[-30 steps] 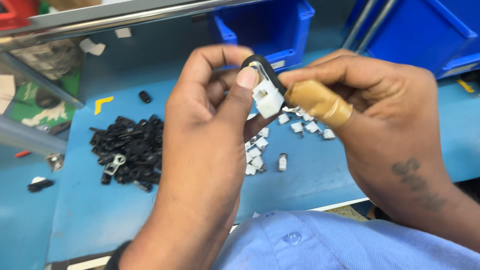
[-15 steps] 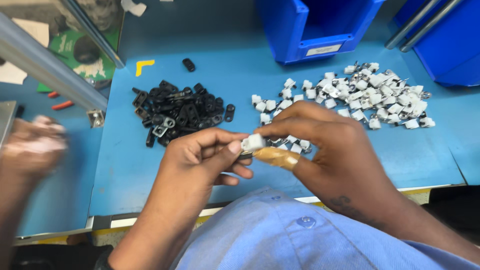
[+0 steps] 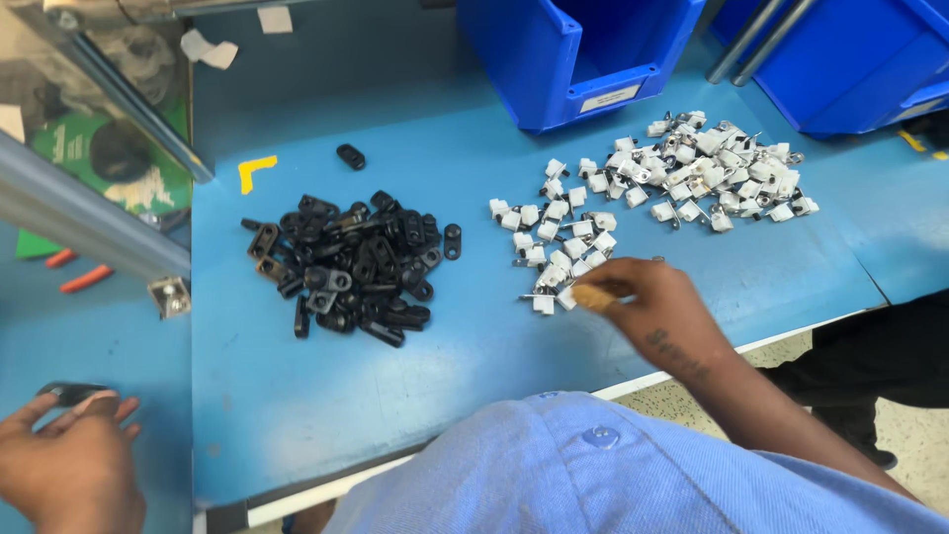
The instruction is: The person repeatedly picks a black plastic housing and a white plastic component with metal pins from piles on a blue workbench, snaps them together by hand, and places the assembled unit back on the table. The process is repeated continuously throughout the clip.
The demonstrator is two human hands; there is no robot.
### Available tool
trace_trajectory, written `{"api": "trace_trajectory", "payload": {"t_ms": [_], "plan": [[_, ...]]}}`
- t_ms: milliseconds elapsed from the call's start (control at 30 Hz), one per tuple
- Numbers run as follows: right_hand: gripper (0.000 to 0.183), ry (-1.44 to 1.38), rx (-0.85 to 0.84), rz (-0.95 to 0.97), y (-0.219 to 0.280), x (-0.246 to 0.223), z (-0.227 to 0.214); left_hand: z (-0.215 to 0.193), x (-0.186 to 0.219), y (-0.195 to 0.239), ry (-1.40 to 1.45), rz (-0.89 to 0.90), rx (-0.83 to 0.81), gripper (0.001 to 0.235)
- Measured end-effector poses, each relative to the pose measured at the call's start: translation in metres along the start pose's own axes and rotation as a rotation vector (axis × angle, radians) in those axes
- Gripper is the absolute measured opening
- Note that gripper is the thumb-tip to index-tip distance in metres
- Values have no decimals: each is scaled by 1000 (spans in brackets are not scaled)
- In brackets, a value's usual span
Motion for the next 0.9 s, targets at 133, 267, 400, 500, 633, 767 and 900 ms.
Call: {"api": "trace_trajectory", "payload": {"t_ms": [133, 267, 400, 500, 633, 767, 900], "plan": [[34, 170, 326, 183, -14, 71, -39, 49, 95, 34, -17, 409, -184, 38], [37, 340, 349, 212, -23, 105, -46, 149, 206, 107, 121, 747, -564, 20], [42, 37, 391, 288, -14, 128, -51, 220, 263, 159, -270, 971, -704, 24], [48, -195, 457, 347, 2, 136, -53, 251, 285, 169, -645, 1139, -552, 28], [29, -481, 429, 515, 26, 139, -43, 280, 283, 169, -888, 1175, -583, 31], [25, -736, 356, 552, 41, 117, -26, 277, 285, 172, -730, 1189, -592, 24], [22, -966, 273, 428, 37, 74, -16, 255, 287, 187, -346, 999, -749, 22]]}}
Point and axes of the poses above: each hand's wrist, its own y-axis away from the middle knuckle, its own z-axis out of the palm, x = y × z, the point moved 8 cm from there along -y, towards the middle knuckle, and after that the axes turned 10 degrees about -y, right-handed, at the moved point
